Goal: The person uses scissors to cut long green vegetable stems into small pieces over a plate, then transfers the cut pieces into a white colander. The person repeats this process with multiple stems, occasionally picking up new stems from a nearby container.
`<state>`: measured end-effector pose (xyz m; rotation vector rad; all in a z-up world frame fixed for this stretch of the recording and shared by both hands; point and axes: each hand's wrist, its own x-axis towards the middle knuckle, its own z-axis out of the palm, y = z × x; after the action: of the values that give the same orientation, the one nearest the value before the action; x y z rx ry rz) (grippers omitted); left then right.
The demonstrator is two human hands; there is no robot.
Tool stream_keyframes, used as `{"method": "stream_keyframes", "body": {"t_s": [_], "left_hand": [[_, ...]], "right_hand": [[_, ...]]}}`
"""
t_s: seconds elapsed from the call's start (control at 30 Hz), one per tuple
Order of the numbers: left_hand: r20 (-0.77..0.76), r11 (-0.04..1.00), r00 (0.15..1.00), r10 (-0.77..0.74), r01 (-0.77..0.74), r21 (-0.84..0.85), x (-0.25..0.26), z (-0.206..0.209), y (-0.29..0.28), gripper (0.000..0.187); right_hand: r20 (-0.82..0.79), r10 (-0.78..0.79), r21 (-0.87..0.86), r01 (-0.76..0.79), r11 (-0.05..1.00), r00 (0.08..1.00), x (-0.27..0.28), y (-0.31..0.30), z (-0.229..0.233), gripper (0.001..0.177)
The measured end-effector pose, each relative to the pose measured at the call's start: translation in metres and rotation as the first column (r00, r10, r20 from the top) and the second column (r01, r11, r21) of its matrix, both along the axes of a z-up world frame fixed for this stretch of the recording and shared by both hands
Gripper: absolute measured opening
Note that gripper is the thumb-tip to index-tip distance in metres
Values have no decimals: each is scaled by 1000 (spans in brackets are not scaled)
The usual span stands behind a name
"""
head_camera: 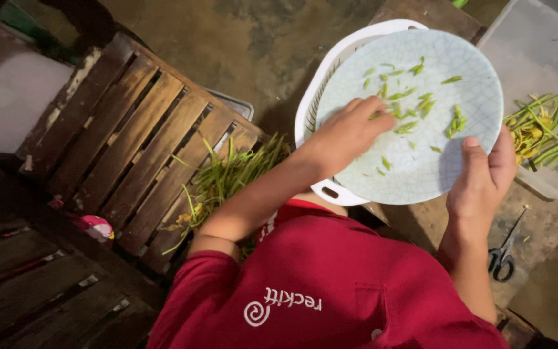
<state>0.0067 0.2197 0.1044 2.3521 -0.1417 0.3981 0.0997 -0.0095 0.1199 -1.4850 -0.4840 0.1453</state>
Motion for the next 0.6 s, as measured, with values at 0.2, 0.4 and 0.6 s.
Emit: {"method": "stream_keyframes", "body": {"t_s": [0.2,0.4,0.6], "left_hand": [[-112,992,988,104,-96,79,-27,-9,12,19],[-80,980,982,169,-176,-94,-29,-1,9,25],[161,982,977,140,-116,-149,4,12,5,55]], "right_hand": [[205,-94,-64,109,992,974,13,-6,7,35],[342,-106,-51,131,990,934,7,-7,17,40],[336,-133,-78,168,983,932,-23,10,27,44]]}}
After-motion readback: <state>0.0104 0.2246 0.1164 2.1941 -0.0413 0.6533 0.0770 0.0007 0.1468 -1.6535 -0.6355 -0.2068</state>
